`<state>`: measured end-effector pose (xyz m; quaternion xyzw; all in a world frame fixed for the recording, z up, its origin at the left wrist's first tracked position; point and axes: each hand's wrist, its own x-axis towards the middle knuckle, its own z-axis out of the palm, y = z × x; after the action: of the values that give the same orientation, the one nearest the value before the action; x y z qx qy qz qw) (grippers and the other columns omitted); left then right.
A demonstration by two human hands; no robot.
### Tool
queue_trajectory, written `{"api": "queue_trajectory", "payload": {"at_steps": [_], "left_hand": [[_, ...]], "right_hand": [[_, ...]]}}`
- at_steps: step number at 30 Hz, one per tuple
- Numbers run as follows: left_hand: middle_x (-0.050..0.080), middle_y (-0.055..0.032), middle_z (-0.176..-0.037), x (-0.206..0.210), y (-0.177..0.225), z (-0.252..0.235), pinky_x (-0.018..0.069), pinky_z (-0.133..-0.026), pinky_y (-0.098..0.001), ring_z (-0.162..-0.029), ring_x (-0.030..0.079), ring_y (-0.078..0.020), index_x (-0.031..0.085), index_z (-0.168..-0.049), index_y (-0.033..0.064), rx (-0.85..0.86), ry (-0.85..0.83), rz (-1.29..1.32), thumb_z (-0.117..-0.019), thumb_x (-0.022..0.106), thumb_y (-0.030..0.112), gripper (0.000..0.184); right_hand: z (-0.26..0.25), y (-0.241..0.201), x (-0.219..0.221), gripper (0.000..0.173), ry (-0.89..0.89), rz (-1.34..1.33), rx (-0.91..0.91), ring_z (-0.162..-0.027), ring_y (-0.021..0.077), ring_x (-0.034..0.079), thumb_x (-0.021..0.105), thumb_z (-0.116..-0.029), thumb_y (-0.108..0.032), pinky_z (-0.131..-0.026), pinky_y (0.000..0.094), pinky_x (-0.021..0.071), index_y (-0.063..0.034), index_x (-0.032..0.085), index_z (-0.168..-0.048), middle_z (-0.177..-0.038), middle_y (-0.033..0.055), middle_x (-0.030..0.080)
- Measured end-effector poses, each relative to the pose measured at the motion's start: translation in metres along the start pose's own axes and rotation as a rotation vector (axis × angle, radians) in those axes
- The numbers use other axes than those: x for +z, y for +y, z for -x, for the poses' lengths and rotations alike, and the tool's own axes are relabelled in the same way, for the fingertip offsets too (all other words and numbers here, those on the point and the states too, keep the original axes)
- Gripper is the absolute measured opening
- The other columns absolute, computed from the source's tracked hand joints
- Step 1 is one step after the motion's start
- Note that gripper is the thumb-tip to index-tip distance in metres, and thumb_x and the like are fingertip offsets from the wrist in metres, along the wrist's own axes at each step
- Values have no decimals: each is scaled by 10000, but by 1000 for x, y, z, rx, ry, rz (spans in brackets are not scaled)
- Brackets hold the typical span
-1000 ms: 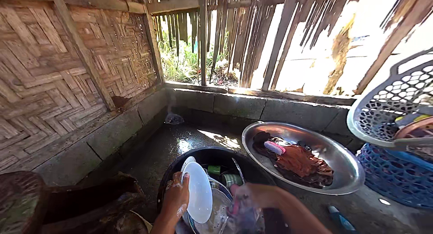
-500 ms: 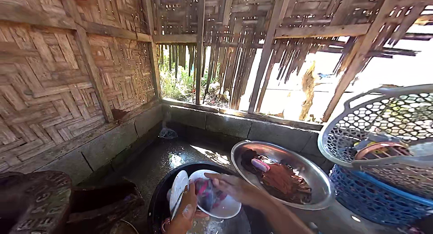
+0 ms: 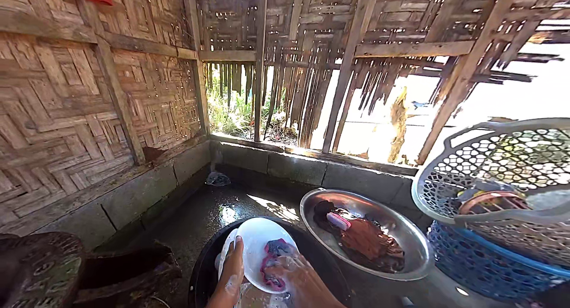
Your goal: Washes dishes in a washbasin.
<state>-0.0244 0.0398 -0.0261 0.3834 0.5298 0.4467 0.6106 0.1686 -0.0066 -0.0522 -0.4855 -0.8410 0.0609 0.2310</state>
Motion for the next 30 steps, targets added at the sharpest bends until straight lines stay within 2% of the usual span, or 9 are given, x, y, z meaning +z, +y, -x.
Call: {"api": "queue_trajectory", "payload": {"at_steps": [3, 6, 8, 11, 16, 22, 25, 27, 30], "left_hand": [[522, -276, -1395, 24, -6, 11, 521, -953, -541, -1210, 583, -369, 297, -1562, 24, 13, 2, 110, -1109, 264, 485, 647], [545, -302, -1349, 29, -12, 8, 449, -1052, -467, -1229, 561, -327, 440, -1447, -86, 157, 33, -62, -1122, 223, 408, 629], [556, -308, -1371, 19, -5, 6, 418, -1109, -477, -1291, 549, -337, 498, -1406, -107, 198, 42, -191, -1129, 222, 378, 623], [477, -270, -1493, 8, -1, 5, 388, -1150, -497, -1397, 474, -328, 442, -1483, -49, 124, -19, -202, -1125, 216, 419, 631], [476, -315, -1456, 33, -8, 13, 379, -1130, -479, -1354, 485, -349, 397, -1494, -78, 203, 67, -158, -1124, 225, 375, 610], [489, -277, -1479, 1, -6, 5, 361, -1172, -460, -1399, 475, -310, 462, -1456, -76, 221, 13, -239, -1128, 222, 371, 604], [479, -302, -1460, 20, -7, 19, 388, -1136, -456, -1350, 499, -323, 384, -1498, -77, 260, 58, -138, -1122, 258, 359, 589], [503, -306, -1422, 24, -7, 23, 406, -1112, -437, -1310, 520, -318, 406, -1474, -91, 301, 80, -173, -1113, 236, 356, 600], [439, -300, -1514, 0, -1, 18, 312, -1201, -436, -1433, 428, -323, 413, -1480, -105, 328, 38, -282, -1128, 206, 323, 591]], "right_hand": [[-13, -39, 4, 413, 200, -194, 102, -1159, 344, 692, 631, -872, 65, -984, 525, 553, -49, 717, -1259, -1244, 163, 718], [-12, -60, 18, 402, 336, -171, 164, -1091, 354, 721, 648, -869, 12, -933, 500, 579, 50, 678, -1268, -1206, 214, 721], [4, -31, 30, 325, 374, -66, 23, -1100, 309, 724, 651, -884, -19, -950, 476, 585, -29, 742, -1197, -1178, 151, 745], [19, 16, 39, 323, 344, 27, -93, -1171, 292, 688, 638, -891, -23, -1005, 514, 547, -182, 779, -1134, -1192, 74, 748], [-6, -46, 33, 363, 453, -135, 105, -1112, 328, 715, 641, -846, 19, -975, 465, 569, 9, 728, -1198, -1181, 181, 736], [14, -4, 44, 325, 397, -1, -69, -1117, 315, 709, 655, -848, 2, -971, 510, 565, -137, 789, -1109, -1145, 100, 759], [-5, -44, 40, 325, 476, -106, 58, -1105, 312, 717, 639, -848, 24, -973, 459, 572, -18, 756, -1149, -1150, 158, 749], [-12, -61, 42, 333, 496, -79, 121, -1097, 308, 724, 628, -862, -16, -958, 448, 576, 28, 729, -1177, -1160, 180, 743], [5, -35, 42, 298, 426, -17, -32, -1091, 334, 721, 654, -865, -18, -947, 495, 579, -48, 772, -1137, -1148, 158, 751]]}}
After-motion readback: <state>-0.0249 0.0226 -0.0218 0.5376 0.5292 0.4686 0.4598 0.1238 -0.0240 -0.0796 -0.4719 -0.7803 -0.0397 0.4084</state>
